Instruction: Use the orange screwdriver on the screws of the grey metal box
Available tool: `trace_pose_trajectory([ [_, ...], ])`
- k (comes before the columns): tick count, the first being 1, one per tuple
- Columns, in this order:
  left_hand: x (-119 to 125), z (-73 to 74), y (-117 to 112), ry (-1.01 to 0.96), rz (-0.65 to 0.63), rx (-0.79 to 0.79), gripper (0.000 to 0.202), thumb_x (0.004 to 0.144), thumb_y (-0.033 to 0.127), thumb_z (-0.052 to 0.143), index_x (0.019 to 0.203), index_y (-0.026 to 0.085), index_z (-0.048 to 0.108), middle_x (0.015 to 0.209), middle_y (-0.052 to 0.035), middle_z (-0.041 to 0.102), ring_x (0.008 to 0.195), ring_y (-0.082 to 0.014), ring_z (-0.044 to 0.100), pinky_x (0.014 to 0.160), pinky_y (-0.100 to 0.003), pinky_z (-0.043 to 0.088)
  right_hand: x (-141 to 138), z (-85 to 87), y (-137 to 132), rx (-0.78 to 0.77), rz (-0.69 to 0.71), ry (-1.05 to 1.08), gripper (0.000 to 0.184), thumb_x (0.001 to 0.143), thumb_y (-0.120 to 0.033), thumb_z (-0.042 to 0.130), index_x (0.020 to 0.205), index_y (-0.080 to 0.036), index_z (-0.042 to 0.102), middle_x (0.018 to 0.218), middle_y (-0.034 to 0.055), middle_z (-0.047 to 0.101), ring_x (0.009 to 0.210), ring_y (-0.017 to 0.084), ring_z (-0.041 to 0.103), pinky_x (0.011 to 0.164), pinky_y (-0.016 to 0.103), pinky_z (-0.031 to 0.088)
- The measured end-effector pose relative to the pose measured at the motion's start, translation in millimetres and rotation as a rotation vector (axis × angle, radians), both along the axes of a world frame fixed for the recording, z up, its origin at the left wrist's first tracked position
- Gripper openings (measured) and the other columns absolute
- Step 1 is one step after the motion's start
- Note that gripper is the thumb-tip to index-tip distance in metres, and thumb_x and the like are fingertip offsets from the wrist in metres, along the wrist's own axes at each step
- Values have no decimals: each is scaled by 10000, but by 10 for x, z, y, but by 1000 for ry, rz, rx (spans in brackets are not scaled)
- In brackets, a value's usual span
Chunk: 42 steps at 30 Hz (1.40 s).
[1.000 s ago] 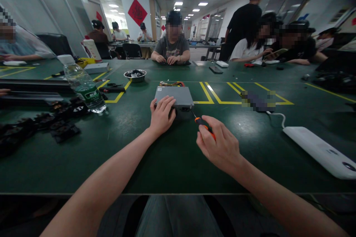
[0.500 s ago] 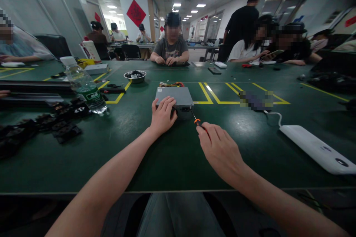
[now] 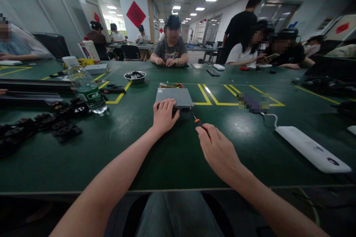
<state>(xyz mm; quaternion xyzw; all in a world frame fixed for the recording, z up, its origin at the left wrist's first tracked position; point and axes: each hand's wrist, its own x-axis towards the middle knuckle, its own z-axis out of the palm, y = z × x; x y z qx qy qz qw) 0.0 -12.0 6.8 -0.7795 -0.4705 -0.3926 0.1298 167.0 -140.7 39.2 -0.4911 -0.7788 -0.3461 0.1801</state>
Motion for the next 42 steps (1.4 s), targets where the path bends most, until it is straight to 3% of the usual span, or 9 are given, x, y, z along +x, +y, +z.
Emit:
trace_pose_trajectory([
  [6,13,-10,15,-11,16,-11,227,838,312,492,1047,224,501,1200,-55,568,1142,-218,457,959,-412,255,-4,-19,10,19,-130,81,196,887,-313,424,951,-160,530,722,19,524,556,124,475,515,243,343],
  [11,16,-16,24,-11,22,-9,223,837,311,495,1044,227,500,1201,-53,566,1133,-218,461,956,-413,256,0,-53,-26,-50,-101,156,168,865,-200,427,994,-126,506,925,90,566,715,154,542,624,256,400],
  [15,19,-11,20,-16,23,-13,222,838,314,493,1042,226,503,1193,-53,569,1129,-219,462,953,-413,257,19,-89,-23,-26,-104,194,191,886,-267,418,987,-138,515,729,26,571,585,143,514,557,258,381],
  [18,18,-9,16,-15,22,-20,220,846,312,480,1046,224,505,1193,-54,568,1128,-218,461,953,-409,258,18,-91,-26,-38,-100,245,238,893,-336,411,993,-151,522,715,14,580,528,128,501,503,252,370],
  [24,14,-8,15,-18,18,-19,225,846,313,477,1053,228,506,1189,-58,568,1123,-224,461,952,-413,259,-45,-131,-27,-96,78,311,202,872,-174,384,1028,-119,500,1033,137,538,902,183,558,718,295,476],
  [30,8,-3,14,-13,13,-28,224,851,313,467,1057,235,507,1200,-59,559,1134,-228,454,954,-418,262,21,-117,2,-6,-118,283,201,899,-275,399,993,-159,534,800,35,562,539,99,514,435,208,370],
  [33,7,1,9,-11,14,-30,227,849,310,471,1059,231,505,1203,-57,557,1133,-223,454,960,-416,258,19,-96,-15,-42,-115,276,237,893,-312,408,994,-143,540,892,78,565,614,123,546,483,223,410],
  [37,9,1,8,-10,16,-31,219,847,313,477,1047,228,506,1199,-52,561,1134,-218,455,963,-413,256,-21,-133,-30,-30,-16,178,215,881,-166,381,1015,-110,538,1004,134,540,805,163,567,655,261,460],
  [42,8,-2,9,-13,14,-19,216,850,310,472,1047,225,499,1188,-52,567,1127,-215,460,961,-407,256,7,-37,28,49,-122,141,212,889,-299,421,969,-156,555,705,12,529,509,97,470,455,221,345],
])
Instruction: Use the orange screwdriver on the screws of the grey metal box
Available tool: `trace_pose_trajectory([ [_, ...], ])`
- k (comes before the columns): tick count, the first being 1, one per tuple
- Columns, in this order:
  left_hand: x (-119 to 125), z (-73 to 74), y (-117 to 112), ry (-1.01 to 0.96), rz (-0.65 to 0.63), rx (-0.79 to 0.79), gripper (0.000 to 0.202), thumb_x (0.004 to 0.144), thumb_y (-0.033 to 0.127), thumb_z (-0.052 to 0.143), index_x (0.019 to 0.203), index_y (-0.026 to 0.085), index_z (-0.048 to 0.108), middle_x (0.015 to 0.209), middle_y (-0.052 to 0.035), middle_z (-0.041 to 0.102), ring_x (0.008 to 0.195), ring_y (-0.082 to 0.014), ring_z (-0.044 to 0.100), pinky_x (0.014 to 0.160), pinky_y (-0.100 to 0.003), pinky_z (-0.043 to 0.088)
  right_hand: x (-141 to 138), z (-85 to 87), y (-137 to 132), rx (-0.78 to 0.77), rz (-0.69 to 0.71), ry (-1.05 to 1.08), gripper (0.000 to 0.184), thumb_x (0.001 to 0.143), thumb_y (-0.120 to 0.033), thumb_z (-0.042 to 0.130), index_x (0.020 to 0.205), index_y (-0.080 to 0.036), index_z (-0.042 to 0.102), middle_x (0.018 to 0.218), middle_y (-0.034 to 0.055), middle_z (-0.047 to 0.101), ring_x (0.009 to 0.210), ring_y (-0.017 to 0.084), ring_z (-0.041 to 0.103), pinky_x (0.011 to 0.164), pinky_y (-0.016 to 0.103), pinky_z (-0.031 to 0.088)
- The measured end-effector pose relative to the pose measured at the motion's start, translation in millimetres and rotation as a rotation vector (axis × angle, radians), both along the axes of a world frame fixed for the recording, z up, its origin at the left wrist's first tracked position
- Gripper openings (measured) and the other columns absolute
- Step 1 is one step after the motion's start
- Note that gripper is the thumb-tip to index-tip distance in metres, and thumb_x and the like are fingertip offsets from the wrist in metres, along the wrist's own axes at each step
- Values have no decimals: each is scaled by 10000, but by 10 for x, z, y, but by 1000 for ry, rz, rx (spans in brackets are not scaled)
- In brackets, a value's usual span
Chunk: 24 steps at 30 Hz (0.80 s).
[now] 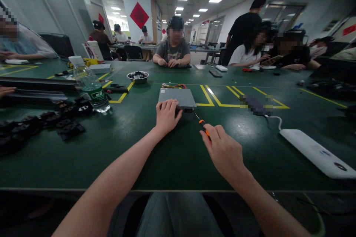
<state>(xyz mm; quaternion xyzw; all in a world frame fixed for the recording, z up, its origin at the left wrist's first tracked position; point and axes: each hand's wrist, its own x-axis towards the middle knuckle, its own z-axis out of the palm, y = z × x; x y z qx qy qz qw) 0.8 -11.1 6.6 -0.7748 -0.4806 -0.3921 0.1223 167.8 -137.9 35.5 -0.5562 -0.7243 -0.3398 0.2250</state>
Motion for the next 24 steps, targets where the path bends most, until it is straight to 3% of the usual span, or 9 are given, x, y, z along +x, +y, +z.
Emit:
trace_pose_trajectory([
  [2,-2,2,-2,2,-3,1,216,851,311,471,1047,225,498,1190,-52,566,1127,-215,461,958,-406,259,19,69,25,1,38,19,218,887,-327,422,932,-156,550,735,22,540,540,101,488,469,218,361],
  [4,-4,5,-5,1,-3,-3,218,847,311,476,1048,228,501,1195,-52,564,1129,-216,461,955,-406,263,32,102,40,-23,120,53,215,878,-290,418,987,-131,515,984,117,538,686,129,541,507,221,406],
  [6,-4,8,-7,3,-3,-6,217,847,312,476,1046,228,505,1198,-53,564,1131,-218,460,954,-409,264,50,87,52,-26,227,12,209,857,-196,410,1034,-116,487,1103,175,484,822,162,549,570,235,444],
  [10,-1,10,-4,11,-3,-3,221,845,314,480,1045,226,510,1195,-56,567,1136,-222,459,958,-414,260,153,26,141,16,399,-203,281,838,-94,395,1067,-205,514,1020,100,563,787,131,551,635,232,436],
  [13,1,5,4,8,0,-5,227,838,312,491,1049,233,515,1193,-54,570,1138,-224,460,961,-417,258,255,52,295,127,379,-210,230,849,-215,476,1065,-250,546,995,60,601,658,90,530,573,209,391],
  [16,1,1,8,7,1,1,226,840,318,490,1047,233,517,1193,-54,571,1142,-221,460,962,-416,257,308,89,454,190,425,-180,161,825,-264,531,982,-258,565,987,44,601,876,148,560,701,251,439],
  [19,-1,3,5,12,3,8,225,841,320,492,1045,227,514,1193,-53,573,1141,-215,462,959,-412,261,332,44,526,127,461,-122,158,805,-193,524,958,-210,557,1131,109,536,1040,196,520,764,293,470],
  [21,-1,4,3,16,4,11,224,842,320,492,1044,225,512,1191,-49,574,1136,-211,467,957,-411,264,357,-26,529,119,514,-156,248,793,-113,507,1025,-193,539,1169,138,518,1048,185,529,730,252,479],
  [24,1,3,2,17,9,9,226,837,321,497,1043,230,517,1190,-46,575,1130,-213,472,952,-413,272,396,-111,514,167,516,-147,240,813,-135,507,1034,-222,540,1048,77,600,943,143,577,687,223,474],
])
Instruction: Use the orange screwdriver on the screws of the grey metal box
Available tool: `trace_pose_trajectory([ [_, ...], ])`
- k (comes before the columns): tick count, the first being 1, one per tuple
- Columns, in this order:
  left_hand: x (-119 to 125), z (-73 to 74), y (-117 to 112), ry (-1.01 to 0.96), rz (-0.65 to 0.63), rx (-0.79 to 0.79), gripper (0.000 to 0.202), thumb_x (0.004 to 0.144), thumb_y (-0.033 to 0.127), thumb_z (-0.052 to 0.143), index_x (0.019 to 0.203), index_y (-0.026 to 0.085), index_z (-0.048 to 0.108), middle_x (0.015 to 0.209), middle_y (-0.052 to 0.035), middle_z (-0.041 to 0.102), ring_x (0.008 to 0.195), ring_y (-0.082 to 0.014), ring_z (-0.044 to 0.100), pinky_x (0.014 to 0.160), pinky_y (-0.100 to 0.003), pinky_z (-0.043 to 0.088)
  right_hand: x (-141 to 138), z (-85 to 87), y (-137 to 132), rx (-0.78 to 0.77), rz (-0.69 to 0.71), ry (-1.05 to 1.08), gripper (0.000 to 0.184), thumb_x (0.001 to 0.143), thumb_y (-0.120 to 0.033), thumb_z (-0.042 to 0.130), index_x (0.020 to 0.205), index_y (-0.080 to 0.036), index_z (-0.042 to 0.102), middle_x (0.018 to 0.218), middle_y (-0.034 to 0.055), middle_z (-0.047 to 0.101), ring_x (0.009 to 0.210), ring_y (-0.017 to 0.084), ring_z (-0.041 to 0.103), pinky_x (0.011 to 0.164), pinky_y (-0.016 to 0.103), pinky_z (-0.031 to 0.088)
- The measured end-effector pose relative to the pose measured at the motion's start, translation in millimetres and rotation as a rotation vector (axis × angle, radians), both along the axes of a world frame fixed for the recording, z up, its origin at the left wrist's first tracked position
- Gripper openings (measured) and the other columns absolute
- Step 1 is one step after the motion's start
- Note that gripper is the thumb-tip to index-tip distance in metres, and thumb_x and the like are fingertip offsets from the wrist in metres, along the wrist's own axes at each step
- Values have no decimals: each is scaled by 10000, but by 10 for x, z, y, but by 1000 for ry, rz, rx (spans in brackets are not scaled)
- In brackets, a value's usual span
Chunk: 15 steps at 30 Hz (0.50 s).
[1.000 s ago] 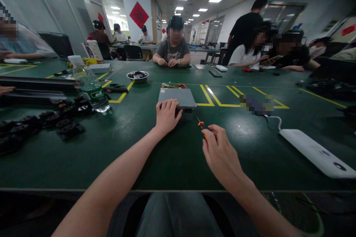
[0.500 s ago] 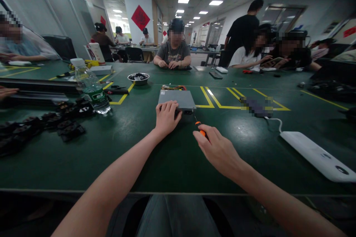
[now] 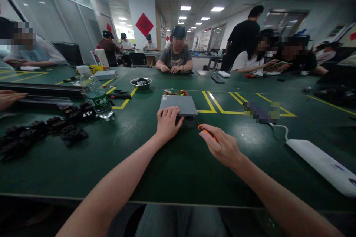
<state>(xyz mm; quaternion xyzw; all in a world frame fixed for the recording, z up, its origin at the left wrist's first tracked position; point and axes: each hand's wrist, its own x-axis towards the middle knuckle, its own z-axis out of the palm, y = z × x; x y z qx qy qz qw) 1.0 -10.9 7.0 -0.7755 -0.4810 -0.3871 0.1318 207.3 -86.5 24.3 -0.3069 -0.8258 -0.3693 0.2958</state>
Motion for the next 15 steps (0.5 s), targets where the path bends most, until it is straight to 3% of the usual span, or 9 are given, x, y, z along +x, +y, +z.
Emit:
trace_pose_trajectory([
  [3,3,-1,0,-4,8,-2,225,835,319,499,1043,235,523,1191,-49,573,1134,-218,469,948,-415,277,-7,-5,-11,8,-37,78,136,811,-210,547,946,-225,558,943,37,636,824,122,597,677,234,472],
  [8,2,-1,0,1,4,-8,229,837,322,496,1048,235,516,1195,-47,570,1133,-215,467,952,-416,272,-65,-1,-38,-71,13,135,255,798,-164,514,1050,-200,506,1203,125,522,1041,176,553,725,264,495],
  [11,3,-9,9,-6,8,-11,223,837,325,498,1042,237,511,1199,-43,568,1132,-214,464,951,-415,266,-55,-58,-41,-53,23,26,286,807,-123,492,1068,-241,493,1175,83,547,1048,150,552,715,229,486],
  [15,7,-15,13,-2,7,-8,219,837,321,498,1039,237,503,1197,-41,569,1132,-216,461,952,-412,259,-61,-88,-30,-13,-36,110,224,797,-135,534,993,-234,495,1117,74,576,978,133,578,730,231,473],
])
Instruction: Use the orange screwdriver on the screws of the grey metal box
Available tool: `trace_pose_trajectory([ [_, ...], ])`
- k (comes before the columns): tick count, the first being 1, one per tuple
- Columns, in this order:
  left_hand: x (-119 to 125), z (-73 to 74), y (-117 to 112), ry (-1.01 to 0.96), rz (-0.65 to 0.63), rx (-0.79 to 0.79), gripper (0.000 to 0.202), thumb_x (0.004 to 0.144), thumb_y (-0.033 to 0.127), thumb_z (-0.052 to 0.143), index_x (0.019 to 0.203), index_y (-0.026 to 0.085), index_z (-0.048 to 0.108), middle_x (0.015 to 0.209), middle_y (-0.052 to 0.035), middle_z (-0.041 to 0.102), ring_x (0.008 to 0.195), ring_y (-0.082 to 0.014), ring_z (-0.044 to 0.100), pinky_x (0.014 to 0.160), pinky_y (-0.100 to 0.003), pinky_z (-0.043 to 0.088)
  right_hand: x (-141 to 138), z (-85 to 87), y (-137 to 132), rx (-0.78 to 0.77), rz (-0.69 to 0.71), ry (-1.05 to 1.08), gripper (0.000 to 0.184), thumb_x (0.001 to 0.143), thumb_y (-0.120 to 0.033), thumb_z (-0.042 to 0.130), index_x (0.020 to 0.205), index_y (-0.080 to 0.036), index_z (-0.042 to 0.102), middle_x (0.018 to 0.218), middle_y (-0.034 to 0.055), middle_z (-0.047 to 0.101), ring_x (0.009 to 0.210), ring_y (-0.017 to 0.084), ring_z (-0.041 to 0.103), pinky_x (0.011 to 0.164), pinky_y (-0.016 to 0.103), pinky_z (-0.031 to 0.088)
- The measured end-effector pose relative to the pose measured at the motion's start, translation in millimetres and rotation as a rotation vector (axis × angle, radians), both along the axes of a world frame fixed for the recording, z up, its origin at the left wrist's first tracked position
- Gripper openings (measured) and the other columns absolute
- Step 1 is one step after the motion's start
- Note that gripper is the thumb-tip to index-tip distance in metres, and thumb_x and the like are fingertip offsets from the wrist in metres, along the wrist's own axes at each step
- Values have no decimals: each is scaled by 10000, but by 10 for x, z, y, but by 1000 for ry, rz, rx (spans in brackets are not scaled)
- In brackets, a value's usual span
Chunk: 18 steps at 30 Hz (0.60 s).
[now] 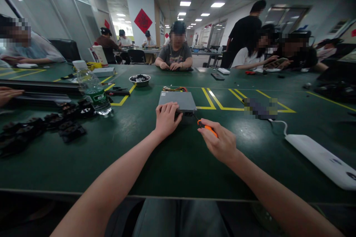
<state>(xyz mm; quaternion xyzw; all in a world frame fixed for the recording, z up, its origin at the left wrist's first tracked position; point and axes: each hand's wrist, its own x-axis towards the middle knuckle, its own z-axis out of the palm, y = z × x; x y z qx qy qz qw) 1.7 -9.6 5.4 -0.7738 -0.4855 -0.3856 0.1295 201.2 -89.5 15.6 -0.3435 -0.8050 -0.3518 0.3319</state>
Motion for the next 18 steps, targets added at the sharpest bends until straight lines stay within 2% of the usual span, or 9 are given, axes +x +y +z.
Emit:
trace_pose_trajectory([
  [4,0,11,-13,5,1,0,217,845,328,482,1042,238,500,1198,-41,569,1132,-215,462,956,-409,259,-37,33,-8,-10,28,11,222,799,-121,509,995,-208,451,1166,118,540,1015,154,567,714,231,472],
  [7,-2,18,-19,8,2,-5,216,843,326,484,1039,238,504,1198,-44,569,1128,-219,464,956,-413,257,-33,33,-18,30,40,-55,269,809,-95,485,1039,-217,415,1143,109,551,959,125,586,658,189,452],
  [12,1,2,-8,3,2,-1,226,835,325,495,1041,233,508,1195,-51,570,1127,-224,464,956,-418,252,-10,-8,3,76,-80,-6,252,805,-150,544,1016,-240,439,1074,58,596,760,82,593,616,181,420],
  [18,9,-16,6,0,14,28,226,830,325,509,1036,232,503,1188,-40,573,1118,-215,469,951,-408,252,-16,3,7,79,14,-25,273,801,-127,531,1043,-223,451,1095,90,585,930,136,594,706,216,460],
])
